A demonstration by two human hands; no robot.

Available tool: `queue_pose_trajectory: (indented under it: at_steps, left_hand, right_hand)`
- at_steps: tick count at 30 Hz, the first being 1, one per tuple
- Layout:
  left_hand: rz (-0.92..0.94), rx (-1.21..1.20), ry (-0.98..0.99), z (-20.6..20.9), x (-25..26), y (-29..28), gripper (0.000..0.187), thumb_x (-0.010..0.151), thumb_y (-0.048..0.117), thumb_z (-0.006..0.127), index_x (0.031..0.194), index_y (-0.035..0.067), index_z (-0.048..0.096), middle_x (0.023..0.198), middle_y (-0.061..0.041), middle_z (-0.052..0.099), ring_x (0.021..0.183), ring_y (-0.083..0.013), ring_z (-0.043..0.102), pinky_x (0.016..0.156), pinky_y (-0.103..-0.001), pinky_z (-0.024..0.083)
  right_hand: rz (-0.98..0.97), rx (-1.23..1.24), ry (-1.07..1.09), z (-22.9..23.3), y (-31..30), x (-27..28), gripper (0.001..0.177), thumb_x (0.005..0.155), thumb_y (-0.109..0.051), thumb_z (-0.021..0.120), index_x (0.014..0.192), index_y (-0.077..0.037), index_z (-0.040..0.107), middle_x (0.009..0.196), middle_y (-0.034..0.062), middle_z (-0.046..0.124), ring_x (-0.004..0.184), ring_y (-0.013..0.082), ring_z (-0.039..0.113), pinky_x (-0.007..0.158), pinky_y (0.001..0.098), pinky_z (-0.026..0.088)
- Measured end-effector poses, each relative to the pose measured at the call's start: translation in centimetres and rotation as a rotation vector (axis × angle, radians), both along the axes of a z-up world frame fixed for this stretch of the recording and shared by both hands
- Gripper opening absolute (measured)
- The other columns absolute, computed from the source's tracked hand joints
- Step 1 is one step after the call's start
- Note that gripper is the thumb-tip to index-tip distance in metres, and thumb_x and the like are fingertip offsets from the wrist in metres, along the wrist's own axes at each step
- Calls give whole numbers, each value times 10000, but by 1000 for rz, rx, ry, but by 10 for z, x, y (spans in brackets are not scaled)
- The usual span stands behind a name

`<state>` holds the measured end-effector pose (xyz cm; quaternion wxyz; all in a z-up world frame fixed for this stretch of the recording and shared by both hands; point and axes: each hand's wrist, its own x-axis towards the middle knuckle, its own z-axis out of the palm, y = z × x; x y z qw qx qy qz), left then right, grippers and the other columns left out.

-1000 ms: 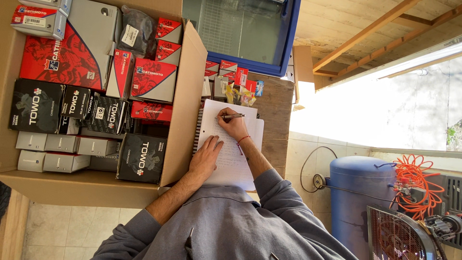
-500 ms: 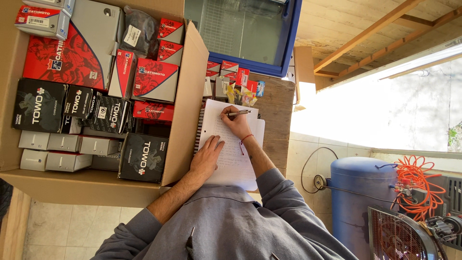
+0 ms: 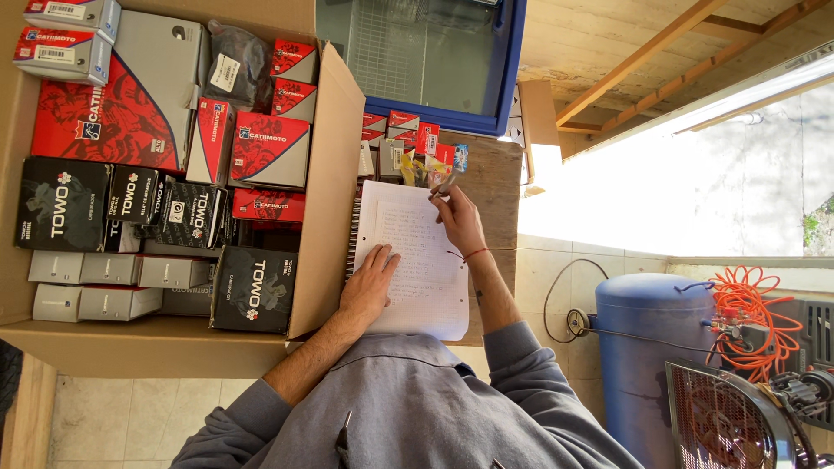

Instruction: The person picks up small red and grey boxes from a wooden shelf, carries them to a large cardboard box, opens them to reveal contents, and places them inside. The person then writes on a notepad and repeats the process with additional boxes.

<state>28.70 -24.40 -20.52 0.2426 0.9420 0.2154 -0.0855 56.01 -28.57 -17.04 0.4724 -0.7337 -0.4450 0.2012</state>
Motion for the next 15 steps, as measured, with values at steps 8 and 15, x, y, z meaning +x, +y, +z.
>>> queue_pose_trajectory:
  at_steps: [8,15]
  left_hand:
    - [6,-16,-17,0,0,1,1153,685,220,1050,1655,58,450,1707,-227,356,1646,-409,309,1346,-442,373]
    - [9,-37,-12,8,0,2,1154,692,210,1045,1663,62,440,1709,-220,351,1653,-406,296,1344,-448,379]
  right_hand:
    - [-75,-79,-359,-4,-20,-15,165,1024,-357,851,1167,-277,863,1036,-35,759,710,201,733,665,360,610]
    - [16,-332,-460,-19,-23,-29,237,1053,-431,760,1265,-352,828,1196,-51,715,984,349,801,832,534,677]
